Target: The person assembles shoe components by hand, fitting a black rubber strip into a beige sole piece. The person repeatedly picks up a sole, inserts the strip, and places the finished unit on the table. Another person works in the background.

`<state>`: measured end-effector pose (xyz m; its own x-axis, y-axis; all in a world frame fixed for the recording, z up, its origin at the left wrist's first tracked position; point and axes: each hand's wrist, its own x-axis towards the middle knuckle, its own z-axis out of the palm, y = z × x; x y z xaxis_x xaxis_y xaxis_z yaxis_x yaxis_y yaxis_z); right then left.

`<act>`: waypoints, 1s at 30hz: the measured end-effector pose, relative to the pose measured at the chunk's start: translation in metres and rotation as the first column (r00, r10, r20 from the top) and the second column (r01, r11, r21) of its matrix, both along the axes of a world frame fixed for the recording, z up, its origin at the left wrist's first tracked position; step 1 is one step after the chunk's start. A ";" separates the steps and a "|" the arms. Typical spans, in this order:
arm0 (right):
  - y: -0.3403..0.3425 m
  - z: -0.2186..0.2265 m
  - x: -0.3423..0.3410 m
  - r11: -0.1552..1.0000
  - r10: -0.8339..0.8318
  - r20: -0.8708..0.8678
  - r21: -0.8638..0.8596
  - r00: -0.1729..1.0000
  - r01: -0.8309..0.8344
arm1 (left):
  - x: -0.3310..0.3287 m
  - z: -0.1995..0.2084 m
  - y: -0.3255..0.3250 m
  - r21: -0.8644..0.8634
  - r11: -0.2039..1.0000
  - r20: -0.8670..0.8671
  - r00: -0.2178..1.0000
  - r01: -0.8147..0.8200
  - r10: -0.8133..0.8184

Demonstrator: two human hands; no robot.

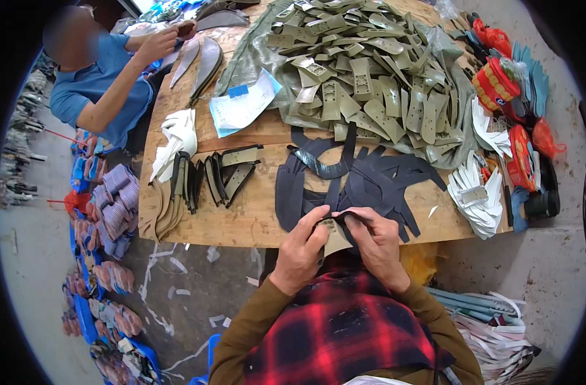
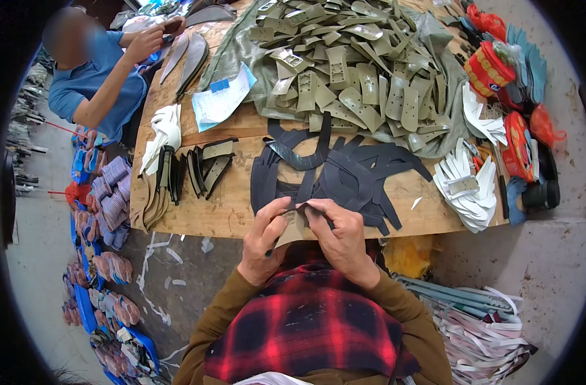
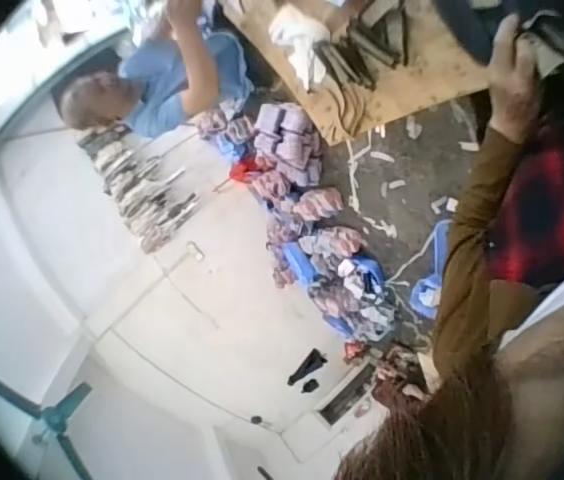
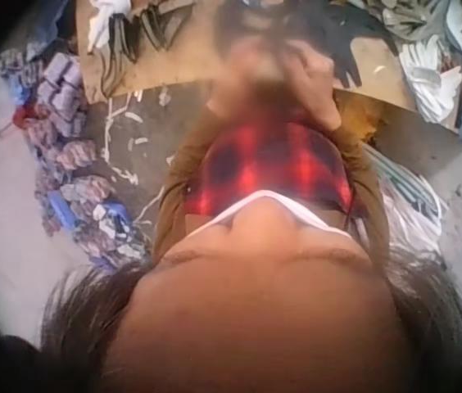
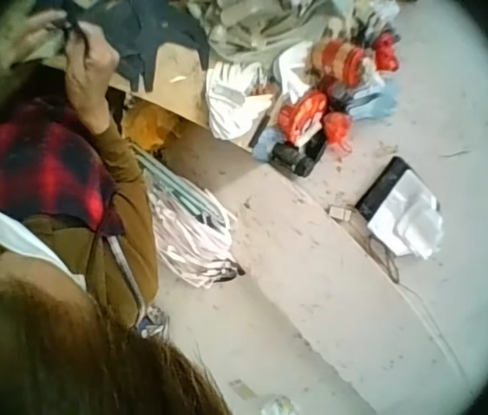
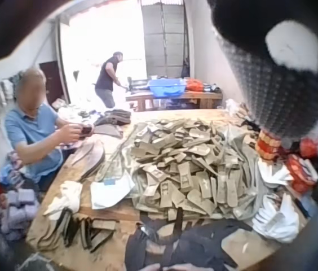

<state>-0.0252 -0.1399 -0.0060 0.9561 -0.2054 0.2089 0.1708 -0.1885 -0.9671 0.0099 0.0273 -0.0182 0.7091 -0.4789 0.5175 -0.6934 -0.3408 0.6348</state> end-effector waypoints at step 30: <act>-0.032 -0.011 0.020 0.770 0.484 -0.225 0.568 0.846 -0.289 | 0.001 0.013 -0.008 -0.229 0.973 -0.716 0.670 0.036 -0.194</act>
